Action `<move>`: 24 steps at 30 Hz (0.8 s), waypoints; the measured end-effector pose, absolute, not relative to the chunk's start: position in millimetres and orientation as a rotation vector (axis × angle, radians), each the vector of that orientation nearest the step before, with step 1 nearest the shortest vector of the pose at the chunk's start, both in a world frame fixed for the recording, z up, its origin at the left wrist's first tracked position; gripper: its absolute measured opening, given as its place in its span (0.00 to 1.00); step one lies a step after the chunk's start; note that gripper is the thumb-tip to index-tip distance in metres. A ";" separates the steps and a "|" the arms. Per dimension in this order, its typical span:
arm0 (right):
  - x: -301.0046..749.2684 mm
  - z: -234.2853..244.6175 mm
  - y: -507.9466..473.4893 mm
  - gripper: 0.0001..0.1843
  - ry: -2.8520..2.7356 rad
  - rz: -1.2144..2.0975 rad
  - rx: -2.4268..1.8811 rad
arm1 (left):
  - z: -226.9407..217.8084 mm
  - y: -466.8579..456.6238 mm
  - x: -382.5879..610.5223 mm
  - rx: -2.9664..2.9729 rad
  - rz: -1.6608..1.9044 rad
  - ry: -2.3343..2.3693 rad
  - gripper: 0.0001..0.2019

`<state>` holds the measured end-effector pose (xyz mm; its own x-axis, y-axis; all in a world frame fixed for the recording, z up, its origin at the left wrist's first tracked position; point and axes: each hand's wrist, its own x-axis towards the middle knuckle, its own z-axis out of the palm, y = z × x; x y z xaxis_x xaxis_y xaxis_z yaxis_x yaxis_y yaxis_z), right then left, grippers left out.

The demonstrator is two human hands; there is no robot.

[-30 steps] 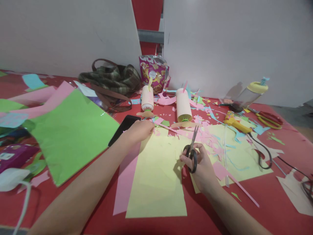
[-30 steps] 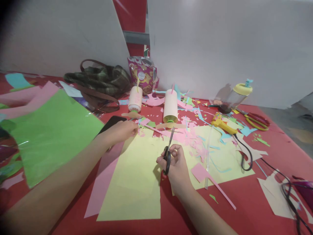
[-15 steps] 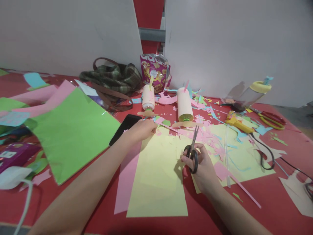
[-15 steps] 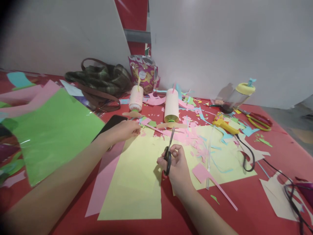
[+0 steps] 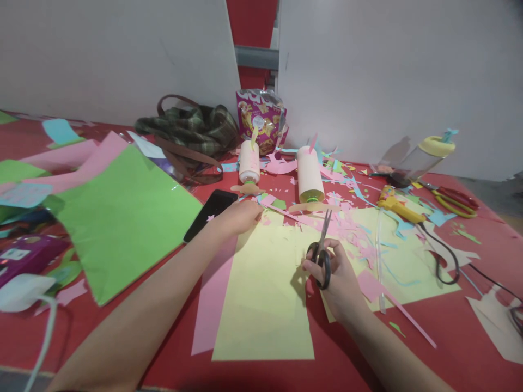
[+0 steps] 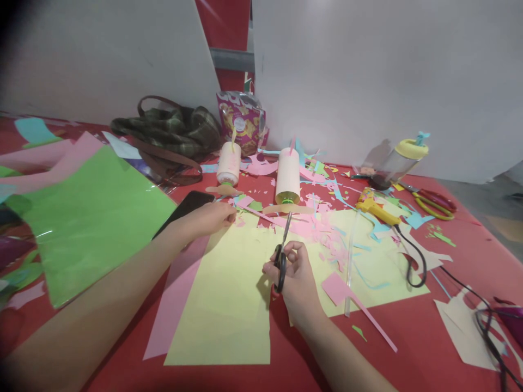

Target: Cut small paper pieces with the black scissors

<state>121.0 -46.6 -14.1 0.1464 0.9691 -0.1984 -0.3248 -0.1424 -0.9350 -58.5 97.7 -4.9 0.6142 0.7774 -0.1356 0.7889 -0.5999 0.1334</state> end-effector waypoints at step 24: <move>138.8 -8.2 -33.4 0.10 -0.665 1.171 -1.101 | 16.8 79.0 -41.9 2.558 0.088 1.073 0.06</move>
<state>138.8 -33.4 -8.2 0.3000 0.9463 -0.1205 -0.3811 0.0031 -0.9245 -41.9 79.0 16.8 0.7092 0.7003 -0.0820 0.6776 -0.6449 0.3535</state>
